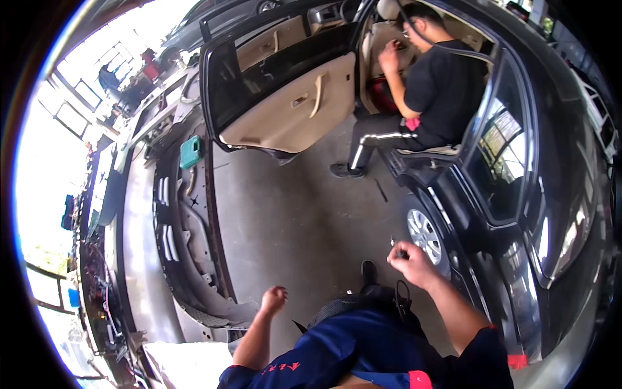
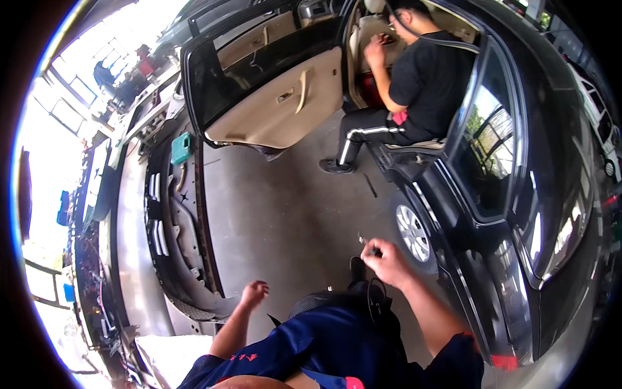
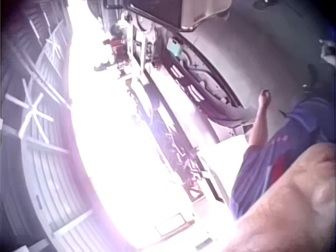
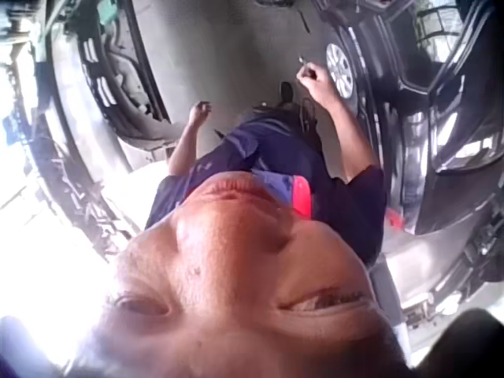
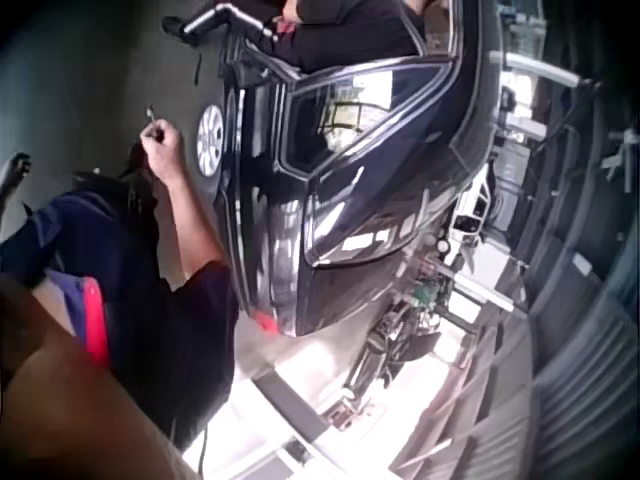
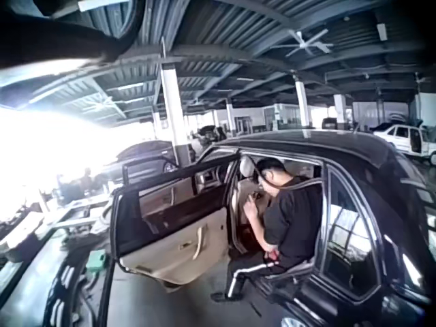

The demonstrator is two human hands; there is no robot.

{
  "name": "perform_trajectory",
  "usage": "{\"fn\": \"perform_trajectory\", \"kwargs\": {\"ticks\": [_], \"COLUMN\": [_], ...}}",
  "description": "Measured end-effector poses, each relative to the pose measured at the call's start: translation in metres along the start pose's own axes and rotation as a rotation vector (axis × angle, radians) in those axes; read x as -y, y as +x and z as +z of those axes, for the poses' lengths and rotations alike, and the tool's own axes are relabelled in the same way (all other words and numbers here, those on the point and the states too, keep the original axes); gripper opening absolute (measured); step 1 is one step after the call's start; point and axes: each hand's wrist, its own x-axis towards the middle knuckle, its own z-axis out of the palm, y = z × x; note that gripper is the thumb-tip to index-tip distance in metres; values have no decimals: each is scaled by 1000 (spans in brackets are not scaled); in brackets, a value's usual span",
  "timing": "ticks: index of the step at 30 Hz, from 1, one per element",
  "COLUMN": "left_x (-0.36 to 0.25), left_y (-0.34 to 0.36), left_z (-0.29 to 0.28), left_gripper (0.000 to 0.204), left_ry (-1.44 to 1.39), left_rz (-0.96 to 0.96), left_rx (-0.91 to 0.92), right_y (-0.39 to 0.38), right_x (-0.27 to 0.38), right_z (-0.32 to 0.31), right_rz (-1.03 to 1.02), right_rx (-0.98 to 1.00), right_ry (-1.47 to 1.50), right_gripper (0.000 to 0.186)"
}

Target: The person disassembles the car's interior trim, removing screws with a screwdriver and detaching the pillar trim panel and headliner edge by hand. Then, the person walks around to the other side of the vehicle.

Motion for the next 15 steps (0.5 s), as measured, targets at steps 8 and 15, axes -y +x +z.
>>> {"fn": "perform_trajectory", "kwargs": {"ticks": [8, 15], "left_x": [54, 104], "left_y": [-92, -87], "left_z": [-48, -105], "left_gripper": [26, 30], "left_ry": [286, -74], "left_rz": [-271, -302], "left_rx": [83, -236], "right_y": [269, 318], "right_x": [150, 267], "right_z": [-68, -54], "right_rz": [-56, -290], "right_rx": [-158, -252], "right_ry": [410, 486], "right_gripper": [11, 11]}}
